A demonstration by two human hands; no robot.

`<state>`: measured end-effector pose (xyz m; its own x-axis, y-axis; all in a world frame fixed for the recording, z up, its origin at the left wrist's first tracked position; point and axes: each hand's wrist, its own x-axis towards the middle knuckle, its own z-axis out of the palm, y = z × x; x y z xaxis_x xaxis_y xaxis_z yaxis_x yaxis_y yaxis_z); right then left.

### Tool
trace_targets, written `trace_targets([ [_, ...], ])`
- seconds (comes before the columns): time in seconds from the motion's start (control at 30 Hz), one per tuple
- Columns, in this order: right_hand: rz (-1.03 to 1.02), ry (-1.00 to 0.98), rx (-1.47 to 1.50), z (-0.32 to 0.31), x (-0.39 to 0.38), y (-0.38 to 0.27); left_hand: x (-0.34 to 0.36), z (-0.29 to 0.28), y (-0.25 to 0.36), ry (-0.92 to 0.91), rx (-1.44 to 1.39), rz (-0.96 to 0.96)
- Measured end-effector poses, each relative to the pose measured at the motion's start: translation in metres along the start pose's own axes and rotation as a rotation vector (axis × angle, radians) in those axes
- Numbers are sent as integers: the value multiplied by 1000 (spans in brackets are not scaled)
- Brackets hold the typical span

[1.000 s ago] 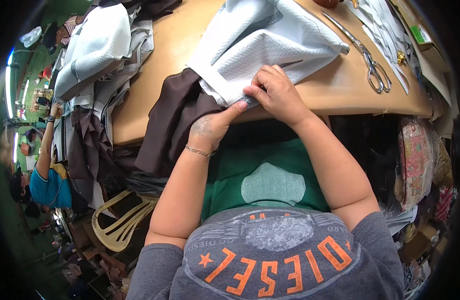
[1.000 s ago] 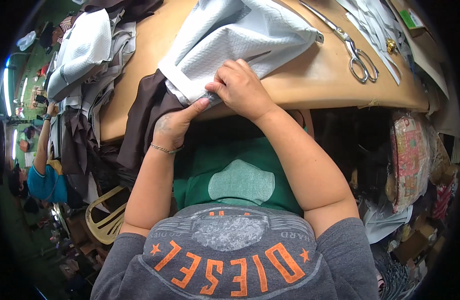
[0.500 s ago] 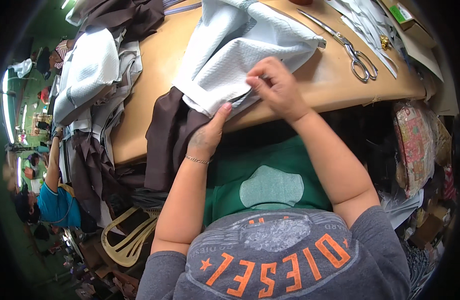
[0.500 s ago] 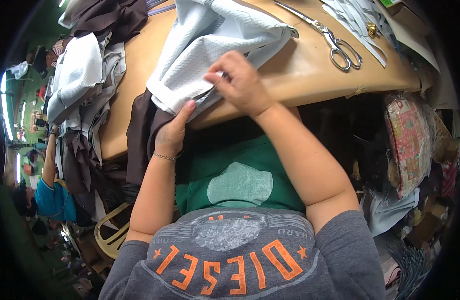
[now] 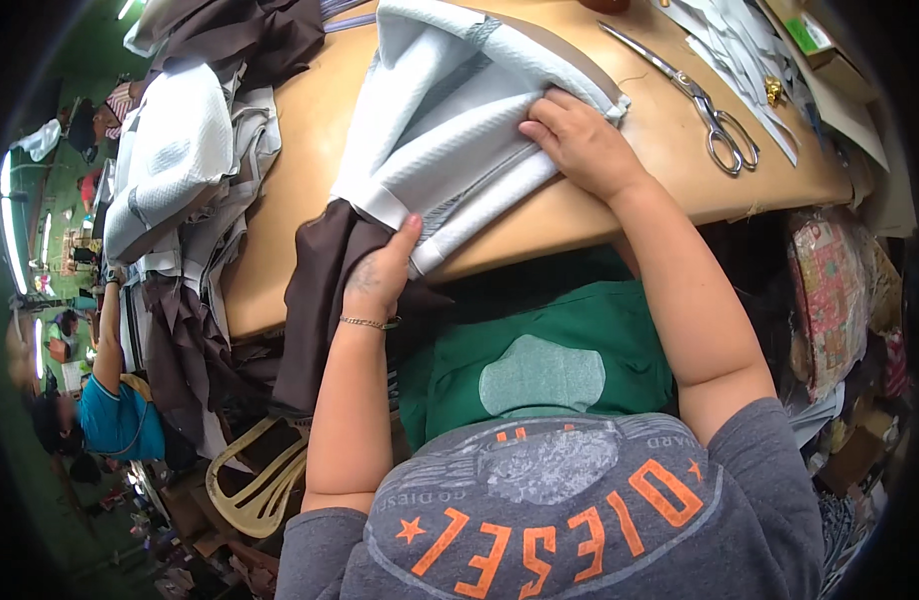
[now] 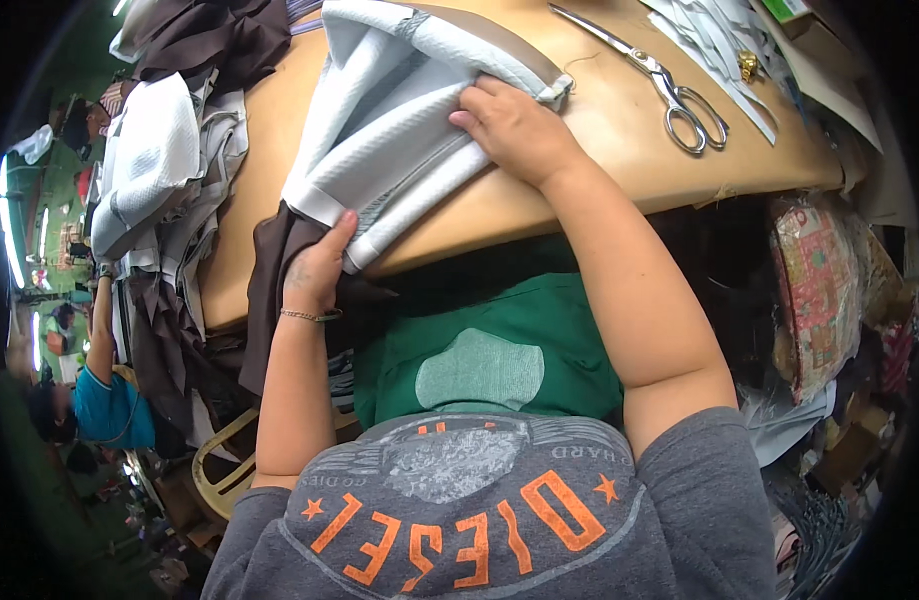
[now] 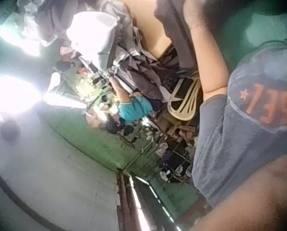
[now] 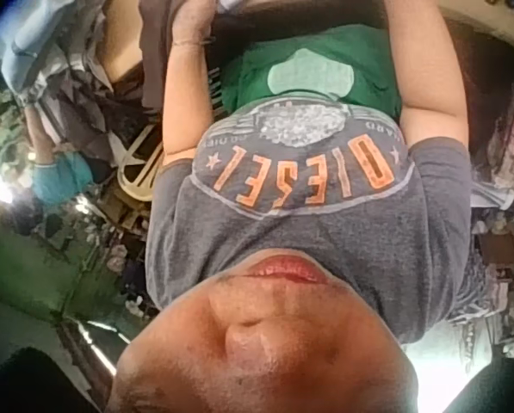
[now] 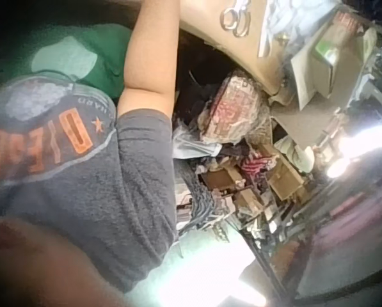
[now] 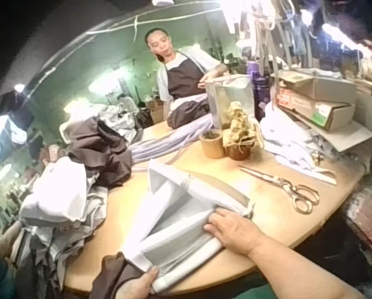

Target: The person manipulates two pieces of leather at a workstation, aligning edges and using a pair of shears to trim excess material. The person continues by manually adjusting the alignment and smoothing the surfaces of the leather pieces together.

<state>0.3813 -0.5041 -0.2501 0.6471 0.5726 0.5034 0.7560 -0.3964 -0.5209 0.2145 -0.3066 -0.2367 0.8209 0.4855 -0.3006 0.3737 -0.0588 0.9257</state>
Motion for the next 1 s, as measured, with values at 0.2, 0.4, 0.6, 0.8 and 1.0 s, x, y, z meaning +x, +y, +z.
trace_targets([
  [0.2, 2, -86, 211, -14, 6, -10, 3, -6, -3, 5, 241, -38],
  [0.4, -479, -115, -29, 13, -7, -79, -4, 0, 22, -107, 525, -229],
  [0.6, -467, -159, -289, 29, -15, -95, 0, 1, 10, -136, 563, -76],
  [0.8, -398, -174, -427, 23, -17, -92, -5, -3, 30, -232, 535, -191],
  [1.0, -422, -184, -541, 16, -17, -87, 4, -5, 8, -226, 460, -64],
])
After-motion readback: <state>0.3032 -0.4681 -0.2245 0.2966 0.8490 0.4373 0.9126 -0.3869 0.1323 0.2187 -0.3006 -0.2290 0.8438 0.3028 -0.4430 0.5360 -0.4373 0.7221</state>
